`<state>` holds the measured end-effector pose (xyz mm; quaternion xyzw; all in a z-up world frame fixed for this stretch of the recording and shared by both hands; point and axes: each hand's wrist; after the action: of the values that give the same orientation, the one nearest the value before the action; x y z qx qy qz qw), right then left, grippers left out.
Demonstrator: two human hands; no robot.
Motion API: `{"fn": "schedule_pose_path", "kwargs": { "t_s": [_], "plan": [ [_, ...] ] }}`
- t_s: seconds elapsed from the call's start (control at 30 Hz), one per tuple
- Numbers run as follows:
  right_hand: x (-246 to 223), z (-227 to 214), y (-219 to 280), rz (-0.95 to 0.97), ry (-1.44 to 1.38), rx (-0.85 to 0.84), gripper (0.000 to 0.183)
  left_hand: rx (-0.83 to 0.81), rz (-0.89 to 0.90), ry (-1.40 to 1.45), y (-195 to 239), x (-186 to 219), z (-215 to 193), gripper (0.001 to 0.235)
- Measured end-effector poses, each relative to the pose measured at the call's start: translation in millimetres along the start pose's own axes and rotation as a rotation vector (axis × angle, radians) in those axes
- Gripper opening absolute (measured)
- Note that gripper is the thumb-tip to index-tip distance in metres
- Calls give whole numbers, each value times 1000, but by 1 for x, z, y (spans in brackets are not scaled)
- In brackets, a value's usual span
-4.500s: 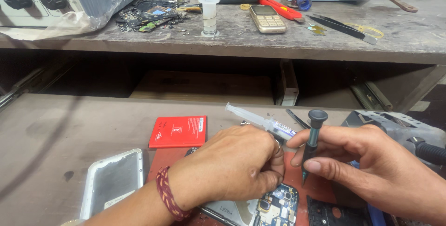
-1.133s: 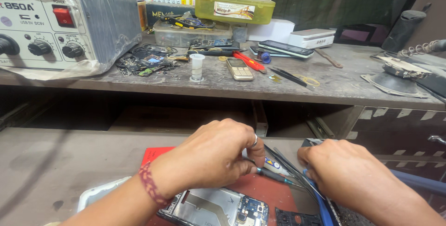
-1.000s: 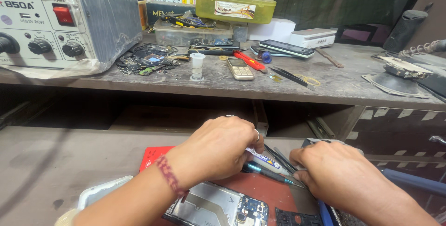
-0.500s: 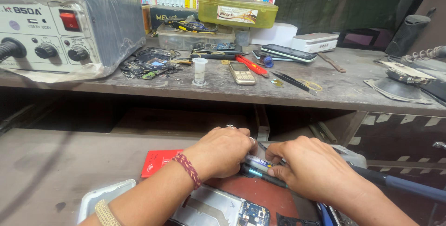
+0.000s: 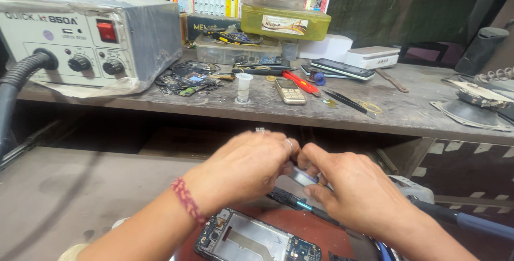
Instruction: The person uses tweezers to manipulate a small component on a disassembled smartphone motherboard. They then use a soldering iron to work on the circuit board and a hot air gun to heat a specific area of the device.
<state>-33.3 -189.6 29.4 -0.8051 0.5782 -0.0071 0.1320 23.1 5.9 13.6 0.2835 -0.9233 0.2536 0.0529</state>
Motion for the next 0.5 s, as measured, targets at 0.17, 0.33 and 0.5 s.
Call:
{"fn": "schedule_pose_path", "kwargs": {
  "t_s": [0.17, 0.33, 0.5],
  "plan": [
    [0, -14, 3, 94, -184, -43, 71, 458, 212, -35, 14, 5, -27, 44],
    [-3, -15, 7, 176, -359, -122, 91, 487, 157, 116, 25, 7, -22, 71],
    [2, -11, 9, 154, -468, -84, 94, 337, 55, 184, 31, 3, -14, 73]
  ]
}}
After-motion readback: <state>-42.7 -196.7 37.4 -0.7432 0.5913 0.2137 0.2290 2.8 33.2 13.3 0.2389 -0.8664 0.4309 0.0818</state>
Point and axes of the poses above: each hand's wrist, its own y-axis away from the middle knuckle, its own z-axis out of the palm, x = y × z, and after that the axes turned 4 degrees about y, right-handed
